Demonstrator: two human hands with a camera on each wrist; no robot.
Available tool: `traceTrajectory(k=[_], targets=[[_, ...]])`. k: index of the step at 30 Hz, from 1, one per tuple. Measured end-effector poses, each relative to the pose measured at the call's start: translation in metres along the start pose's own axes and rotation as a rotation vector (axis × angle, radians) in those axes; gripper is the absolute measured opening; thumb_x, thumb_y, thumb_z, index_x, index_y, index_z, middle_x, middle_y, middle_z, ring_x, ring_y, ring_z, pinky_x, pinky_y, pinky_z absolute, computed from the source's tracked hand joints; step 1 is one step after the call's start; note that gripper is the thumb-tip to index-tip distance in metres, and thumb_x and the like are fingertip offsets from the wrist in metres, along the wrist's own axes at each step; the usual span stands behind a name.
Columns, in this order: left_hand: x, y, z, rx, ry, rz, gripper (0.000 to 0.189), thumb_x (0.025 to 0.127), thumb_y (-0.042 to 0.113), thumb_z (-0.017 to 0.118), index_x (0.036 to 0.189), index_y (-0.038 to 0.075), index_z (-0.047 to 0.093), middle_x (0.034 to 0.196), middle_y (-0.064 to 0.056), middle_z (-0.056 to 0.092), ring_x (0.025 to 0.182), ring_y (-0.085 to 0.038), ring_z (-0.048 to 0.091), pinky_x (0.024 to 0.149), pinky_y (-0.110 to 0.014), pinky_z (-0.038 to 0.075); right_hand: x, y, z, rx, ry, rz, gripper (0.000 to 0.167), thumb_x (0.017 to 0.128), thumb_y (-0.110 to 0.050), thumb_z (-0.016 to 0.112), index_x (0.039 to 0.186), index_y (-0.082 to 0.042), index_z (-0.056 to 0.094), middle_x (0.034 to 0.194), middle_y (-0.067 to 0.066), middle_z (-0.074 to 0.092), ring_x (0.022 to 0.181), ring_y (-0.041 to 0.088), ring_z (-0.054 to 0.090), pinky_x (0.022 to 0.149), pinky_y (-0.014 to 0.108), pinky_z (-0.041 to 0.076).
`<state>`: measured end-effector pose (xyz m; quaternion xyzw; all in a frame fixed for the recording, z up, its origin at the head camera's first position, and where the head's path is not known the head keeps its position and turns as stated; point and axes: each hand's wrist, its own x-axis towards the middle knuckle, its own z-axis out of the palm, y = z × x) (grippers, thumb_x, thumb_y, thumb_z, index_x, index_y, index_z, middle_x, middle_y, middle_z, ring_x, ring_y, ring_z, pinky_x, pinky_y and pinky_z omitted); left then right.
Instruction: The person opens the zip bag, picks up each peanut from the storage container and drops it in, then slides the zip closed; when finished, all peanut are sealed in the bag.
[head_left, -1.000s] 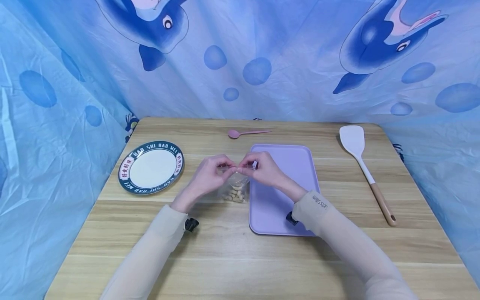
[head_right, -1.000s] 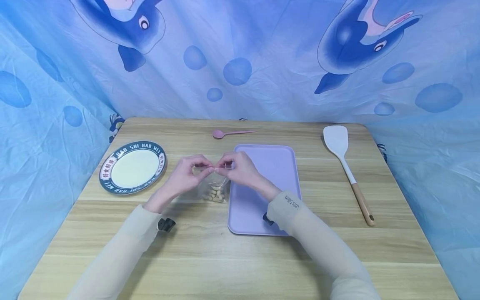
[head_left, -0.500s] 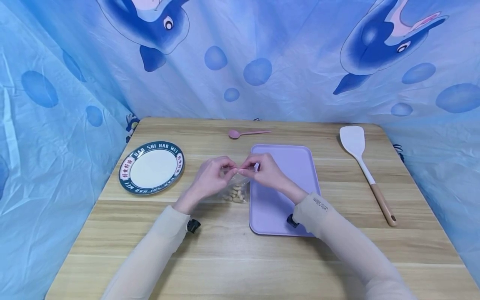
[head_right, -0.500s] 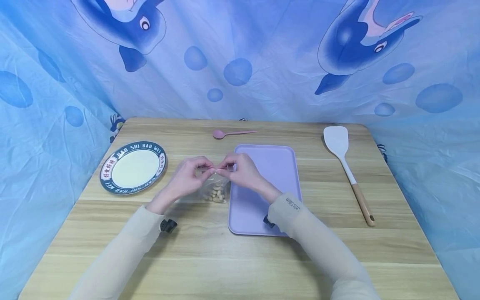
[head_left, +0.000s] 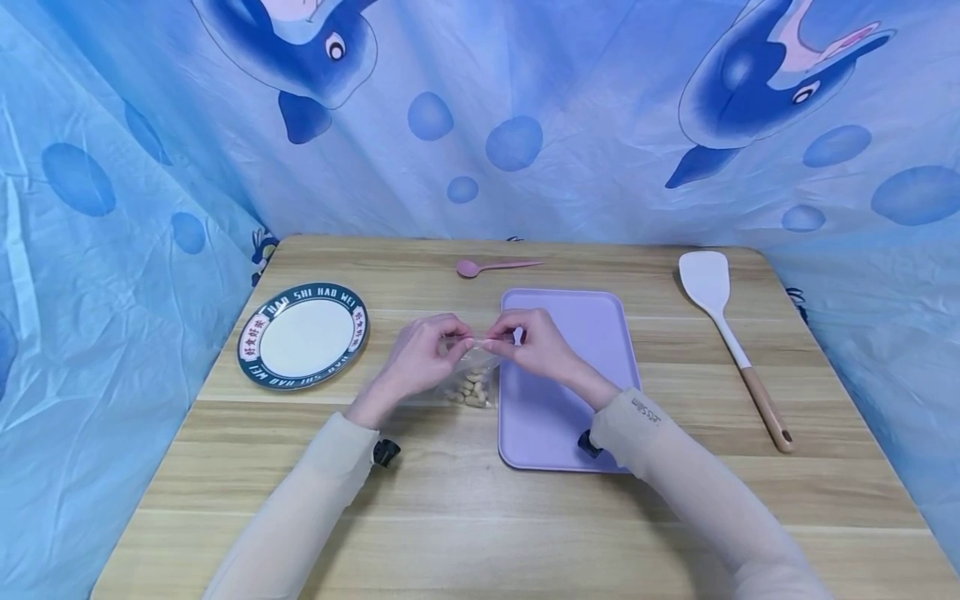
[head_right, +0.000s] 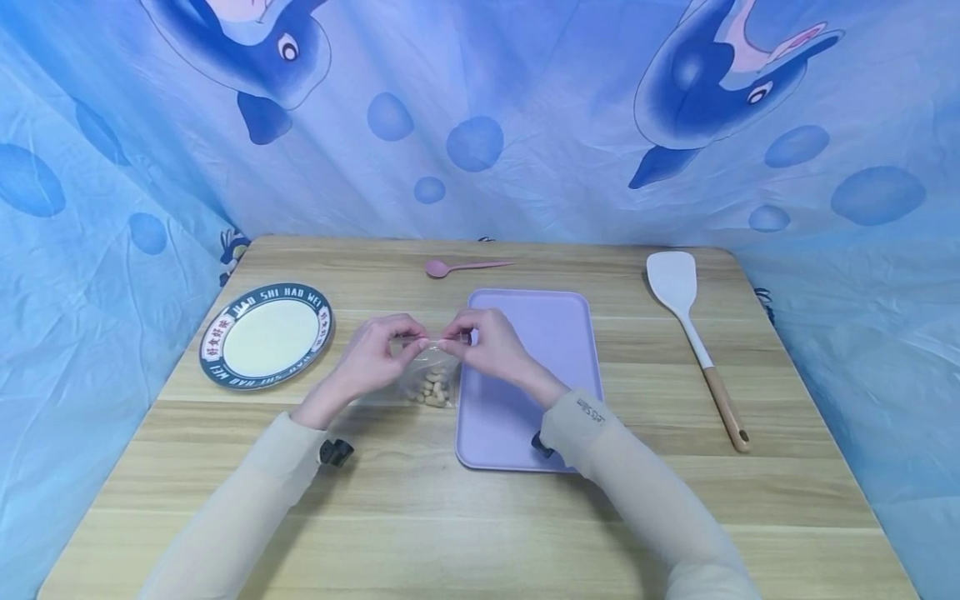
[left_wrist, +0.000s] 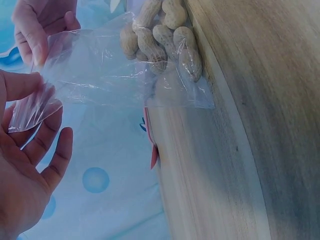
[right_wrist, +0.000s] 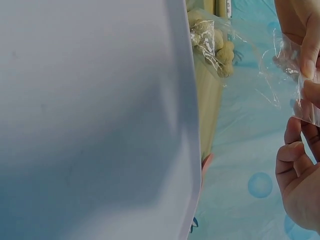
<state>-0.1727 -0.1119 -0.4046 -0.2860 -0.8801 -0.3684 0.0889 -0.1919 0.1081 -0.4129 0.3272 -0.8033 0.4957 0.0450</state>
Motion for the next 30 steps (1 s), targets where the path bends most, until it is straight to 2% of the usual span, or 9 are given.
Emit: traceTrajectory(k=[8, 15, 19, 24, 30], targets=[[-0.002, 0.0, -0.002, 0.002, -0.001, 0.004, 0.004, 0.089, 0.011, 0.074, 0.092, 0.01, 0.073, 0.089, 0.001, 0.071, 0.08, -0.016, 0.067, 0.074, -0.036, 0.054, -0.004, 0.001, -0.006, 0.0, 0.005, 0.027, 0.003, 0.084, -0.006, 0.078, 0.083, -0.005, 0.076, 0.075, -0.002, 0.068, 0.064, 0.012, 0.055, 0.057, 0.037, 0.047], [-0.003, -0.003, -0.003, -0.005, 0.005, 0.009, 0.004, 0.089, 0.01, 0.074, 0.093, 0.01, 0.074, 0.085, 0.002, 0.07, 0.069, -0.01, 0.059, 0.063, -0.03, 0.048, -0.008, -0.036, -0.017, 0.019, 0.018, 0.087, 0.002, 0.083, 0.007, 0.074, 0.084, 0.005, 0.074, 0.076, 0.013, 0.068, 0.063, 0.023, 0.052, 0.057, 0.032, 0.041], [-0.003, -0.005, -0.004, -0.005, 0.007, 0.006, 0.004, 0.089, 0.009, 0.073, 0.092, 0.01, 0.073, 0.083, 0.003, 0.069, 0.068, -0.01, 0.058, 0.062, -0.031, 0.048, -0.009, -0.035, -0.019, 0.017, 0.032, 0.082, 0.005, 0.083, 0.008, 0.074, 0.082, 0.003, 0.074, 0.074, 0.012, 0.067, 0.065, 0.019, 0.054, 0.055, 0.027, 0.039], [-0.005, -0.007, -0.005, -0.005, 0.015, 0.0, 0.004, 0.088, 0.01, 0.074, 0.091, 0.011, 0.074, 0.084, 0.004, 0.069, 0.071, -0.01, 0.059, 0.064, -0.032, 0.049, -0.01, -0.035, -0.022, 0.018, 0.036, 0.087, 0.006, 0.083, 0.009, 0.074, 0.081, 0.003, 0.074, 0.074, 0.013, 0.066, 0.067, 0.021, 0.055, 0.056, 0.03, 0.04], [-0.006, -0.009, -0.009, -0.027, 0.022, -0.036, 0.004, 0.088, 0.008, 0.073, 0.091, 0.01, 0.073, 0.085, 0.003, 0.069, 0.072, -0.013, 0.061, 0.065, -0.035, 0.051, -0.013, -0.032, -0.028, 0.047, 0.037, 0.123, 0.007, 0.084, 0.01, 0.07, 0.083, 0.003, 0.073, 0.076, 0.013, 0.065, 0.071, 0.023, 0.055, 0.057, 0.027, 0.041]])
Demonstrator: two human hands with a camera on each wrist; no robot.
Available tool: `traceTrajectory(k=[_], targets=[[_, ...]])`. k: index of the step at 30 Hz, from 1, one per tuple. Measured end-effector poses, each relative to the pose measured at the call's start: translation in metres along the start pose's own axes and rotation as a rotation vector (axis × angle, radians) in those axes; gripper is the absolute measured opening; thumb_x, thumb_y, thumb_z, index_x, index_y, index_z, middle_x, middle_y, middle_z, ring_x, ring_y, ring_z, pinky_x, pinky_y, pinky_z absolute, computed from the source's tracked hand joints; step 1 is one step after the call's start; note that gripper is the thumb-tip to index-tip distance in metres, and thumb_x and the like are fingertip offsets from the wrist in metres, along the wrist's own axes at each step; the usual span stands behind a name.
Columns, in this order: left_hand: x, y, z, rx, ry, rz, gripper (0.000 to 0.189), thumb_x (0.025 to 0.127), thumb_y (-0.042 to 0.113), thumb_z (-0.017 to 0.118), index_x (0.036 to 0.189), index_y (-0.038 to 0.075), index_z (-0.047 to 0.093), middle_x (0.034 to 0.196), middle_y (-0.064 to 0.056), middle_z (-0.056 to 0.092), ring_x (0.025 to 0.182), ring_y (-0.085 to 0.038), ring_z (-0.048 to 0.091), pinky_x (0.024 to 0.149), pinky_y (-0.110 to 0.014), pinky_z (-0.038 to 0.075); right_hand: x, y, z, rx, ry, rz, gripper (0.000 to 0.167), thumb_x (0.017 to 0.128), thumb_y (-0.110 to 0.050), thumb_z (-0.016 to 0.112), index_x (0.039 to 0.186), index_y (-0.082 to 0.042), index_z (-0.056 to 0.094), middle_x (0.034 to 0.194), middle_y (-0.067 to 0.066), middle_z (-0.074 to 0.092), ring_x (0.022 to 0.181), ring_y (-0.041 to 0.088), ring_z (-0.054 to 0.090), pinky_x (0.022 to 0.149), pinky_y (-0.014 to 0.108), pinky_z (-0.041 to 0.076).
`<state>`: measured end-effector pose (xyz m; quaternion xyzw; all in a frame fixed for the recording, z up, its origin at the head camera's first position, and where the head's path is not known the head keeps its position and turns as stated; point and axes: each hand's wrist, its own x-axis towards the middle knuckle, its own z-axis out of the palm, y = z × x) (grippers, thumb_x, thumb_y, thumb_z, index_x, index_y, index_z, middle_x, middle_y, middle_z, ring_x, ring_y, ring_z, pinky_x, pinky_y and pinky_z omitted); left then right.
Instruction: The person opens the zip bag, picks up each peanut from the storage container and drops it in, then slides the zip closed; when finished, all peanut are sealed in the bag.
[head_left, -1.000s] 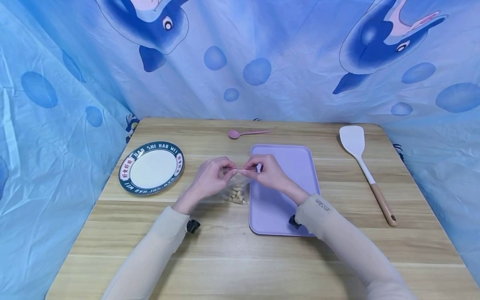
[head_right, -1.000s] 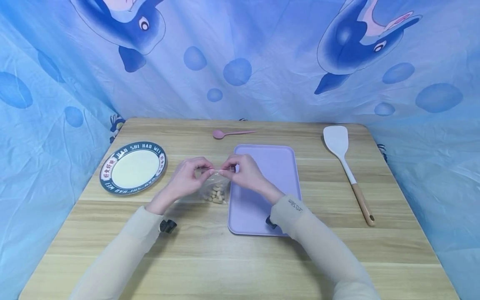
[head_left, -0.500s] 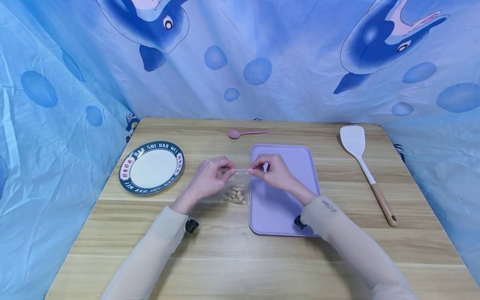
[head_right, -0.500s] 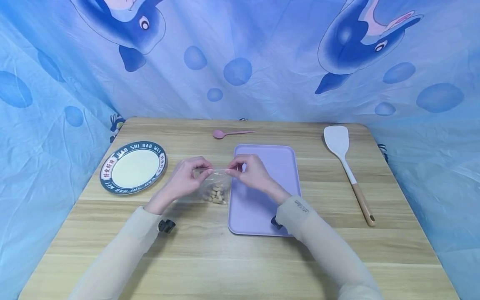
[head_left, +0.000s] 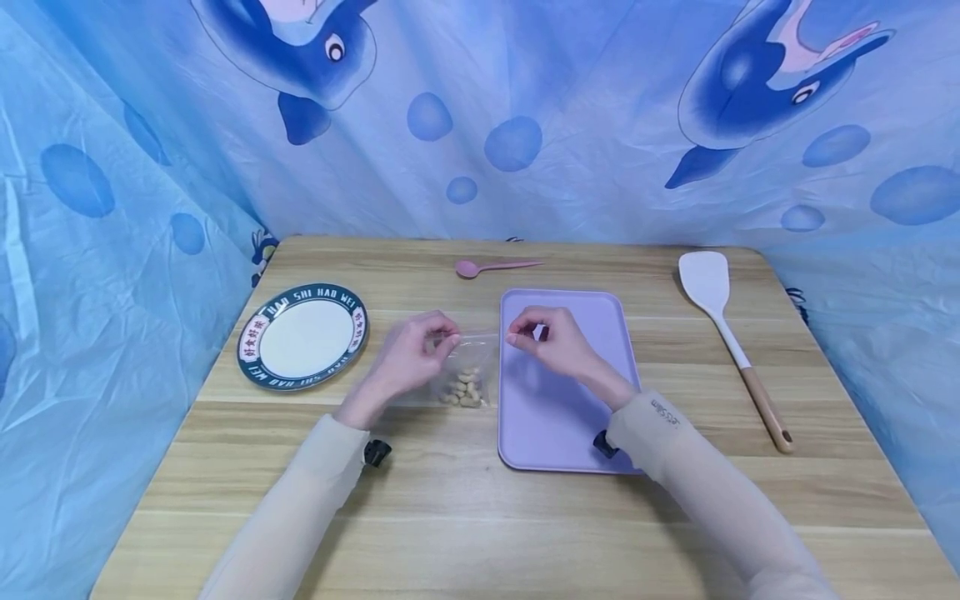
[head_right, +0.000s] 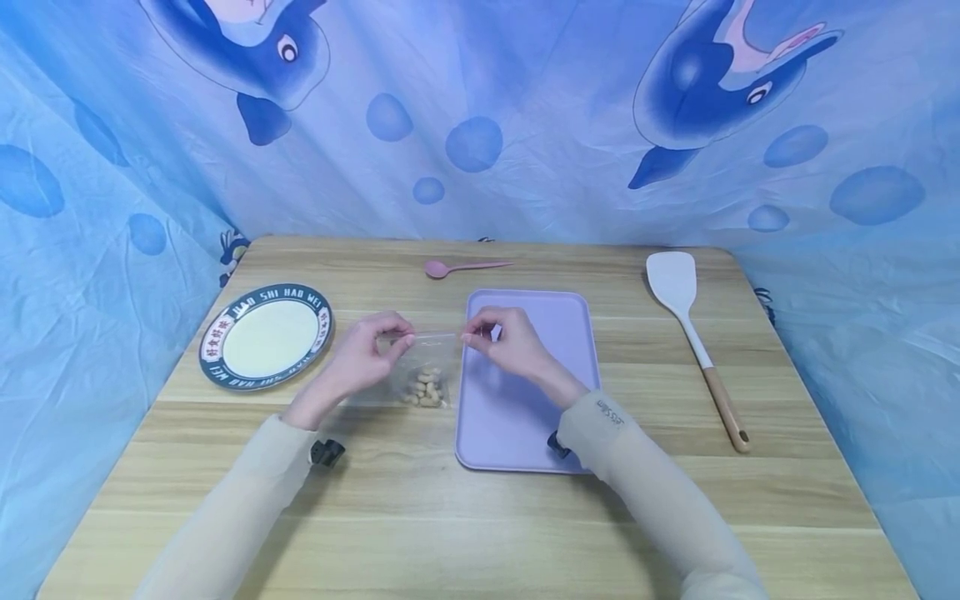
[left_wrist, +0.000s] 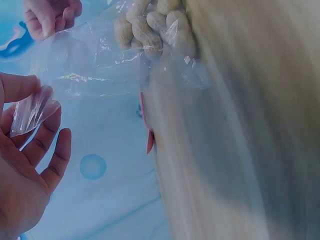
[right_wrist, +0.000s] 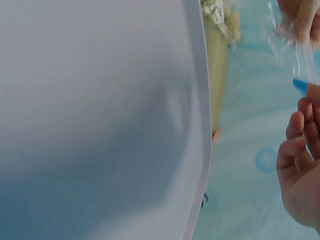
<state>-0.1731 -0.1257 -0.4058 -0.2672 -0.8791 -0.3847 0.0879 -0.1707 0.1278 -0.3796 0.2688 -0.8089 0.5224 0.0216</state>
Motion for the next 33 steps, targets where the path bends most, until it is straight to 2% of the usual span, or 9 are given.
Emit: traceTrajectory(k=[4, 9, 14, 17, 21, 33], targets=[[0.0, -0.001, -0.004, 0.005, 0.004, -0.012, 0.005, 0.088, 0.008, 0.073, 0.091, 0.011, 0.072, 0.086, 0.003, 0.07, 0.076, -0.014, 0.064, 0.068, -0.035, 0.051, 0.001, 0.001, -0.001, 0.006, -0.013, -0.021, 0.006, 0.084, 0.009, 0.072, 0.087, 0.005, 0.07, 0.079, 0.016, 0.066, 0.072, 0.028, 0.055, 0.058, 0.029, 0.041], [0.002, 0.002, -0.004, 0.023, -0.017, 0.0, 0.005, 0.088, 0.01, 0.074, 0.092, 0.014, 0.072, 0.087, 0.004, 0.07, 0.076, -0.013, 0.063, 0.066, -0.033, 0.05, 0.009, 0.01, 0.007, -0.013, -0.044, -0.105, 0.017, 0.083, 0.002, 0.078, 0.097, 0.006, 0.07, 0.089, 0.021, 0.067, 0.071, 0.035, 0.056, 0.059, 0.028, 0.042], [0.004, 0.005, -0.001, 0.027, -0.02, 0.017, 0.004, 0.089, 0.013, 0.074, 0.093, 0.012, 0.073, 0.089, 0.003, 0.07, 0.08, -0.015, 0.064, 0.071, -0.037, 0.052, 0.02, 0.03, 0.017, -0.019, -0.066, -0.131, 0.016, 0.083, -0.003, 0.08, 0.098, 0.002, 0.074, 0.088, 0.012, 0.069, 0.072, 0.026, 0.057, 0.062, 0.033, 0.045], [0.005, 0.006, 0.001, 0.024, -0.019, 0.03, 0.005, 0.089, 0.013, 0.075, 0.093, 0.013, 0.073, 0.089, 0.002, 0.071, 0.081, -0.016, 0.065, 0.072, -0.038, 0.053, 0.023, 0.033, 0.019, -0.019, -0.086, -0.126, 0.012, 0.084, -0.007, 0.08, 0.095, -0.004, 0.077, 0.085, 0.004, 0.069, 0.071, 0.019, 0.055, 0.063, 0.036, 0.046], [0.006, 0.008, 0.002, 0.018, -0.016, 0.037, 0.006, 0.088, 0.013, 0.075, 0.093, 0.013, 0.073, 0.09, 0.002, 0.071, 0.081, -0.016, 0.066, 0.073, -0.036, 0.053, 0.026, 0.033, 0.022, -0.027, -0.113, -0.127, 0.007, 0.086, -0.01, 0.079, 0.093, -0.008, 0.078, 0.082, -0.002, 0.069, 0.07, 0.015, 0.055, 0.062, 0.032, 0.045], [0.006, 0.005, 0.003, 0.007, -0.036, 0.029, 0.005, 0.088, 0.014, 0.076, 0.093, 0.014, 0.073, 0.09, 0.003, 0.071, 0.083, -0.015, 0.066, 0.076, -0.036, 0.053, 0.024, 0.029, 0.024, -0.026, -0.133, -0.136, 0.004, 0.088, -0.004, 0.075, 0.087, -0.007, 0.077, 0.078, -0.001, 0.069, 0.065, 0.015, 0.052, 0.058, 0.028, 0.041]])
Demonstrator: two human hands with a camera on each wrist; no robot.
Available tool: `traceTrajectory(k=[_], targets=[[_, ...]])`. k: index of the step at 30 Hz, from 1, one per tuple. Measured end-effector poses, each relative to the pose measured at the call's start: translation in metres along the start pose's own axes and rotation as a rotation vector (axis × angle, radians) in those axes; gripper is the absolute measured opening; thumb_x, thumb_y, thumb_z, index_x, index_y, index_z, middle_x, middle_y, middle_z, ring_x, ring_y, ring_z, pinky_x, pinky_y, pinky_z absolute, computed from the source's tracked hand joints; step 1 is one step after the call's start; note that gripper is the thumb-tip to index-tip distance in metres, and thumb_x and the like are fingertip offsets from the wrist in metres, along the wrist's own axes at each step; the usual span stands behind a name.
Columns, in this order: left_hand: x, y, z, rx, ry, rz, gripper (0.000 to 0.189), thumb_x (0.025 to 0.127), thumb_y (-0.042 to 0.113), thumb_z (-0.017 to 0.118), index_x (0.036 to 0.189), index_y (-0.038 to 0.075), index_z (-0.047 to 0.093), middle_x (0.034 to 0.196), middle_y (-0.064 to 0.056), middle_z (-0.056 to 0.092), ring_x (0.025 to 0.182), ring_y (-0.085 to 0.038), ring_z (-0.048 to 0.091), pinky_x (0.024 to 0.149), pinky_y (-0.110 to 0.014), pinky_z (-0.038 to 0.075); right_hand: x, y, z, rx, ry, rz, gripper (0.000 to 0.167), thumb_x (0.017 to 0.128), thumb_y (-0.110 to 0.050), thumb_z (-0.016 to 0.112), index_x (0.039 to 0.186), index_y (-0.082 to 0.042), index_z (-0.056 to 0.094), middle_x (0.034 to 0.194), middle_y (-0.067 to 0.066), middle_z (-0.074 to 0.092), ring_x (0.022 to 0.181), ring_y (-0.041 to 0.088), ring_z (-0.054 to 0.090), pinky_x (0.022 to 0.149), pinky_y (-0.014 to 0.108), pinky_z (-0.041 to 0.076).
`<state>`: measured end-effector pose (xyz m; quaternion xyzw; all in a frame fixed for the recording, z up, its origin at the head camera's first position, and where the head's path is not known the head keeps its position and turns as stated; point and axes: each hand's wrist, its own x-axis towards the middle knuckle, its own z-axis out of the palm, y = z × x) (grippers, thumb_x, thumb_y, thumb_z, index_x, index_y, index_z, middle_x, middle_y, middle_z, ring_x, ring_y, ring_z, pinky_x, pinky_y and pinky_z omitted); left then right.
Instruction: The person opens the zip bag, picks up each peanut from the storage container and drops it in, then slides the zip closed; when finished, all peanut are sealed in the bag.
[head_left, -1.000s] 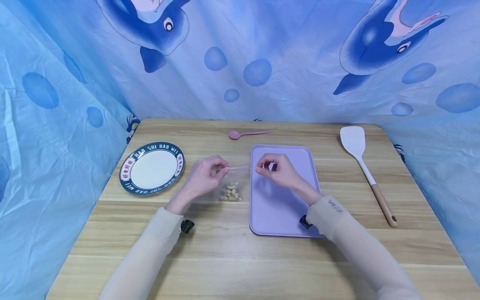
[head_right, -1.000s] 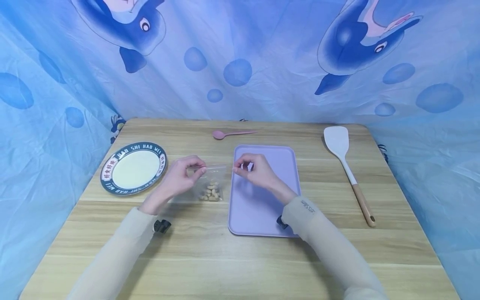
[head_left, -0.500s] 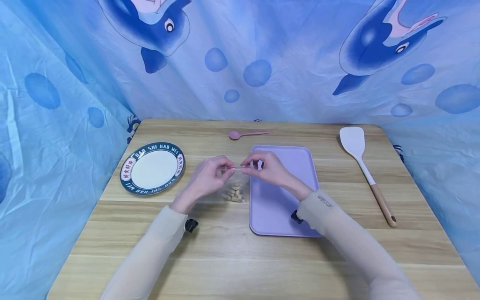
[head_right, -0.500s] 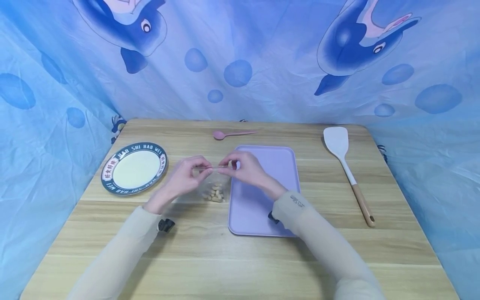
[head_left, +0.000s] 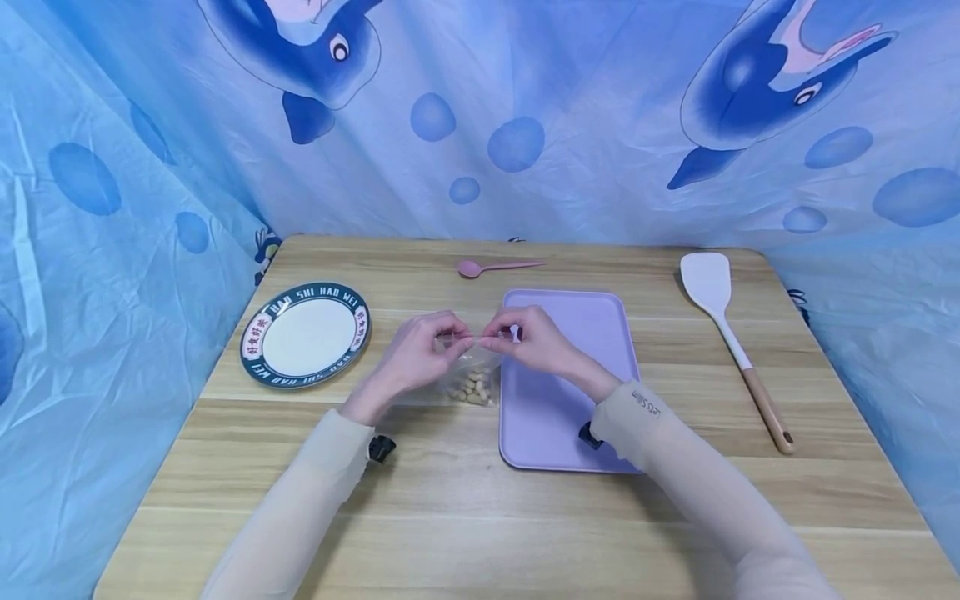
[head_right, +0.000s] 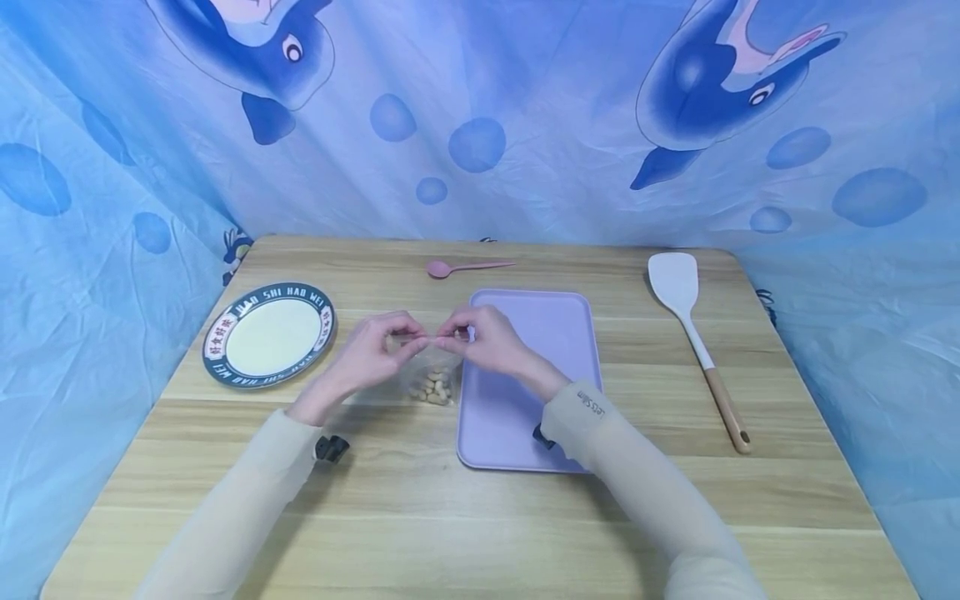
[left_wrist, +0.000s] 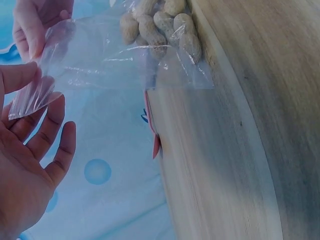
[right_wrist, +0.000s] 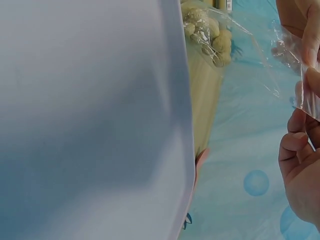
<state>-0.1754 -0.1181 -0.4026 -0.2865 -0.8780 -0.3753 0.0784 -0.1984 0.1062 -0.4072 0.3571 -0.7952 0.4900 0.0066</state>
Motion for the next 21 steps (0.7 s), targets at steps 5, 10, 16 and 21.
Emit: traceTrajectory(k=[5, 10, 16, 21], targets=[[-0.002, -0.002, 0.0, -0.001, -0.013, 0.009, 0.004, 0.089, 0.015, 0.075, 0.091, 0.012, 0.074, 0.088, 0.005, 0.07, 0.081, -0.013, 0.064, 0.074, -0.035, 0.052, -0.004, 0.0, 0.0, -0.014, 0.005, 0.002, 0.004, 0.088, -0.005, 0.075, 0.086, -0.008, 0.077, 0.079, -0.002, 0.07, 0.065, 0.014, 0.052, 0.057, 0.032, 0.042], [-0.005, -0.005, 0.0, -0.041, -0.031, -0.003, 0.003, 0.089, 0.012, 0.074, 0.092, 0.011, 0.073, 0.085, 0.005, 0.069, 0.079, -0.013, 0.061, 0.073, -0.036, 0.052, -0.007, 0.002, -0.001, -0.029, 0.013, 0.013, 0.003, 0.088, -0.007, 0.076, 0.086, -0.008, 0.077, 0.08, -0.004, 0.07, 0.066, 0.013, 0.053, 0.057, 0.038, 0.043], [-0.009, -0.011, -0.005, -0.086, -0.038, -0.036, 0.004, 0.09, 0.012, 0.073, 0.092, 0.008, 0.073, 0.082, 0.004, 0.067, 0.075, -0.013, 0.059, 0.069, -0.041, 0.052, -0.013, 0.006, -0.005, -0.015, 0.031, 0.041, 0.005, 0.088, -0.006, 0.076, 0.085, -0.01, 0.078, 0.08, -0.001, 0.071, 0.064, 0.015, 0.052, 0.057, 0.033, 0.042], [-0.01, -0.012, -0.007, -0.088, -0.028, -0.043, 0.005, 0.09, 0.013, 0.073, 0.092, 0.008, 0.072, 0.083, 0.004, 0.067, 0.076, -0.013, 0.06, 0.069, -0.042, 0.052, -0.013, 0.006, -0.005, 0.005, 0.032, 0.037, 0.006, 0.087, -0.002, 0.075, 0.086, -0.008, 0.078, 0.08, 0.004, 0.071, 0.065, 0.02, 0.052, 0.057, 0.034, 0.04]])
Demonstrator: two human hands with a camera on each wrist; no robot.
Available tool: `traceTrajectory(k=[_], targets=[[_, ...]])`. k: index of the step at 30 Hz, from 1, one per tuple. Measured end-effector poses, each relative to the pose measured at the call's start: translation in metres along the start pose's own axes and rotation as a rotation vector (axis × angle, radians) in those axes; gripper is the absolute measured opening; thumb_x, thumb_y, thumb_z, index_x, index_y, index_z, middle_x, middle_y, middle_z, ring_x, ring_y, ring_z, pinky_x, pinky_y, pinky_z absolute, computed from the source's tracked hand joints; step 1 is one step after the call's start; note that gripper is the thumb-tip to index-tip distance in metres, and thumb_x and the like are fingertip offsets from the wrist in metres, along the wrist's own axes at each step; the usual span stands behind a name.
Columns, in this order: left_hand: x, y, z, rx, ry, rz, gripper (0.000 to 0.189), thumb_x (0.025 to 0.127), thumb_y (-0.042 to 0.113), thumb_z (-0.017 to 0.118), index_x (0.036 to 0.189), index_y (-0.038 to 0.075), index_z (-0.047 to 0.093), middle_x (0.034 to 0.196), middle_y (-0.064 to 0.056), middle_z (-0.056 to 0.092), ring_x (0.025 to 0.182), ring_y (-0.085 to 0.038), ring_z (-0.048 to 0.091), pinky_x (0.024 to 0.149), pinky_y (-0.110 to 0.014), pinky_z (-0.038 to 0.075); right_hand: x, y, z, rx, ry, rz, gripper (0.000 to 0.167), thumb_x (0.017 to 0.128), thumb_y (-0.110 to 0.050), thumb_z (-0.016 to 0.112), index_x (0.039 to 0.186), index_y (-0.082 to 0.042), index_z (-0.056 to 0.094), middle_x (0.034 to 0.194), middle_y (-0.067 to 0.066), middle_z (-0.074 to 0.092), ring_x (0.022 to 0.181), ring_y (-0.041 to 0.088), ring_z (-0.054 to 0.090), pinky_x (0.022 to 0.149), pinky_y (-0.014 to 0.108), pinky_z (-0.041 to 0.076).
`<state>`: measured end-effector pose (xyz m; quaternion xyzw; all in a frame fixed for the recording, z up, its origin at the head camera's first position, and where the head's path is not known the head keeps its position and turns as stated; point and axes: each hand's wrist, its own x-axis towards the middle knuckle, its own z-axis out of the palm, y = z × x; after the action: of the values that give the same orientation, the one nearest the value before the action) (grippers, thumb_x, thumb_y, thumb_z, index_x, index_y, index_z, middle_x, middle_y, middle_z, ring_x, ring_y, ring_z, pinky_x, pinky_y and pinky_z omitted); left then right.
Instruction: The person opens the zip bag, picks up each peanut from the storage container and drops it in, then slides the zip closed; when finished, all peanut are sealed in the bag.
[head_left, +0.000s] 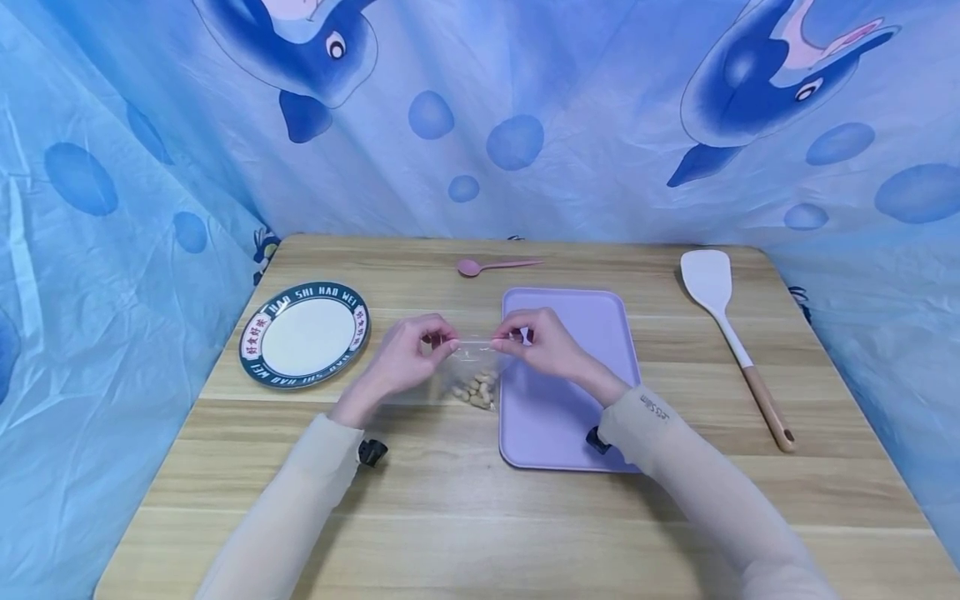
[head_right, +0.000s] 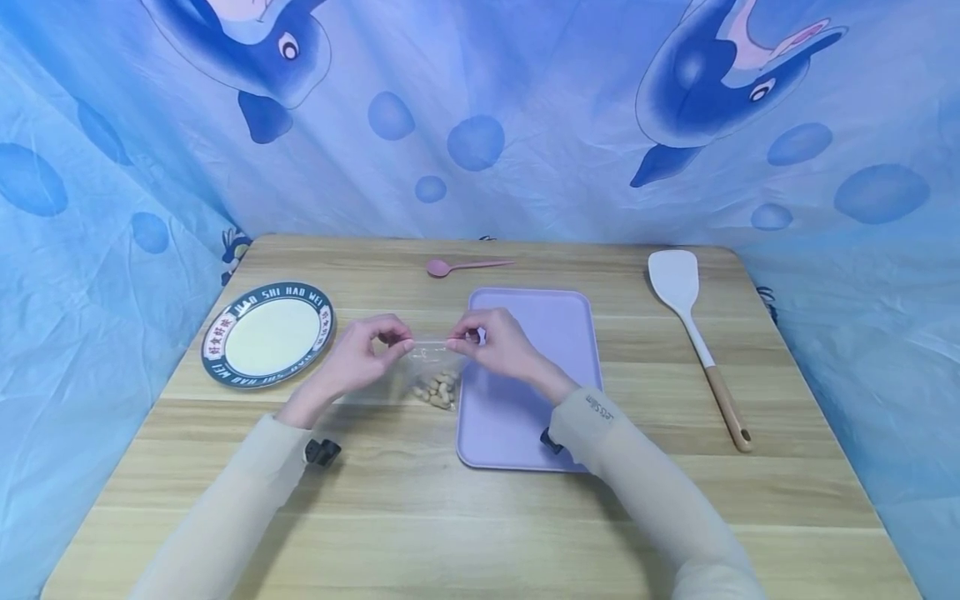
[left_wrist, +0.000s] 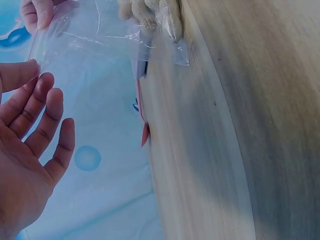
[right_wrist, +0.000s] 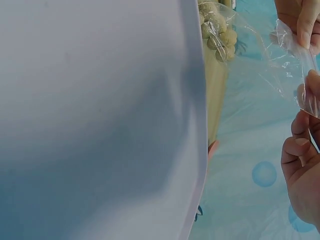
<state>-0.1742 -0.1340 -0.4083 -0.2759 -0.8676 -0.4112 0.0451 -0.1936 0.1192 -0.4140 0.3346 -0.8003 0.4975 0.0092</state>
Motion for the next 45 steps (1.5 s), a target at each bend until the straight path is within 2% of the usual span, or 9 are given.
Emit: traceTrajectory(k=[10, 14, 20, 25, 30, 35, 38, 42, 45], targets=[[-0.003, -0.001, -0.004, -0.009, -0.003, 0.001, 0.004, 0.089, 0.01, 0.073, 0.092, 0.007, 0.072, 0.082, 0.004, 0.067, 0.076, -0.014, 0.059, 0.07, -0.041, 0.052, 0.0, -0.003, 0.001, -0.012, -0.002, 0.023, 0.005, 0.087, 0.008, 0.071, 0.085, 0.005, 0.074, 0.079, 0.017, 0.07, 0.064, 0.029, 0.052, 0.057, 0.035, 0.04], [-0.004, -0.001, -0.006, -0.007, -0.003, 0.001, 0.004, 0.089, 0.01, 0.073, 0.092, 0.008, 0.073, 0.083, 0.005, 0.066, 0.076, -0.013, 0.059, 0.07, -0.04, 0.052, 0.0, -0.002, 0.001, -0.012, 0.007, 0.019, 0.004, 0.087, 0.006, 0.073, 0.084, 0.003, 0.075, 0.08, 0.014, 0.07, 0.064, 0.027, 0.051, 0.056, 0.033, 0.039], [-0.007, 0.001, -0.01, -0.03, -0.005, -0.002, 0.004, 0.089, 0.007, 0.073, 0.093, 0.007, 0.073, 0.083, 0.004, 0.067, 0.077, -0.014, 0.06, 0.071, -0.038, 0.052, -0.001, -0.002, 0.001, -0.008, 0.025, 0.002, 0.004, 0.087, -0.005, 0.077, 0.083, -0.006, 0.077, 0.077, 0.004, 0.07, 0.063, 0.019, 0.051, 0.056, 0.033, 0.04], [-0.011, 0.01, -0.018, -0.007, -0.007, -0.01, 0.004, 0.091, 0.009, 0.073, 0.094, 0.006, 0.073, 0.087, 0.003, 0.069, 0.082, -0.014, 0.063, 0.076, -0.041, 0.053, -0.001, -0.007, -0.001, -0.015, 0.023, -0.004, 0.005, 0.087, -0.009, 0.078, 0.082, -0.011, 0.077, 0.074, -0.004, 0.068, 0.062, 0.014, 0.05, 0.056, 0.03, 0.04], [-0.016, 0.023, -0.03, 0.011, -0.021, -0.004, 0.005, 0.094, 0.013, 0.071, 0.093, 0.008, 0.072, 0.083, 0.005, 0.068, 0.079, -0.012, 0.062, 0.07, -0.034, 0.048, -0.003, -0.019, -0.003, -0.018, 0.008, -0.03, 0.005, 0.086, -0.008, 0.079, 0.082, -0.011, 0.076, 0.074, -0.008, 0.067, 0.06, 0.013, 0.048, 0.053, 0.028, 0.039], [-0.023, 0.035, -0.04, -0.013, -0.041, 0.02, 0.004, 0.094, 0.009, 0.069, 0.09, 0.011, 0.068, 0.075, 0.007, 0.066, 0.073, -0.009, 0.061, 0.062, -0.035, 0.047, -0.005, -0.035, -0.005, -0.003, -0.011, -0.047, 0.006, 0.085, -0.009, 0.08, 0.081, -0.012, 0.075, 0.072, -0.008, 0.065, 0.058, 0.012, 0.047, 0.052, 0.029, 0.037], [-0.026, 0.04, -0.044, -0.056, -0.08, 0.003, 0.008, 0.094, 0.006, 0.069, 0.089, 0.012, 0.067, 0.075, 0.006, 0.066, 0.072, -0.01, 0.062, 0.06, -0.034, 0.05, -0.007, -0.043, -0.006, 0.011, -0.032, -0.044, 0.007, 0.086, -0.009, 0.079, 0.081, -0.012, 0.075, 0.07, -0.008, 0.065, 0.057, 0.012, 0.046, 0.052, 0.031, 0.037], [-0.03, 0.042, -0.046, -0.125, -0.147, -0.063, 0.009, 0.094, 0.005, 0.067, 0.089, 0.012, 0.067, 0.075, 0.004, 0.065, 0.068, -0.014, 0.063, 0.06, -0.03, 0.052, -0.01, -0.046, -0.004, 0.022, -0.068, -0.021, 0.007, 0.085, -0.008, 0.079, 0.08, -0.011, 0.076, 0.069, -0.008, 0.065, 0.057, 0.012, 0.047, 0.052, 0.029, 0.037], [-0.031, 0.04, -0.044, -0.138, -0.172, -0.117, 0.007, 0.094, 0.005, 0.066, 0.09, 0.011, 0.066, 0.074, 0.003, 0.065, 0.067, -0.017, 0.063, 0.06, -0.03, 0.052, -0.011, -0.043, -0.001, 0.018, -0.082, 0.006, 0.006, 0.085, -0.008, 0.079, 0.081, -0.01, 0.076, 0.069, -0.007, 0.065, 0.058, 0.012, 0.047, 0.053, 0.028, 0.038]])
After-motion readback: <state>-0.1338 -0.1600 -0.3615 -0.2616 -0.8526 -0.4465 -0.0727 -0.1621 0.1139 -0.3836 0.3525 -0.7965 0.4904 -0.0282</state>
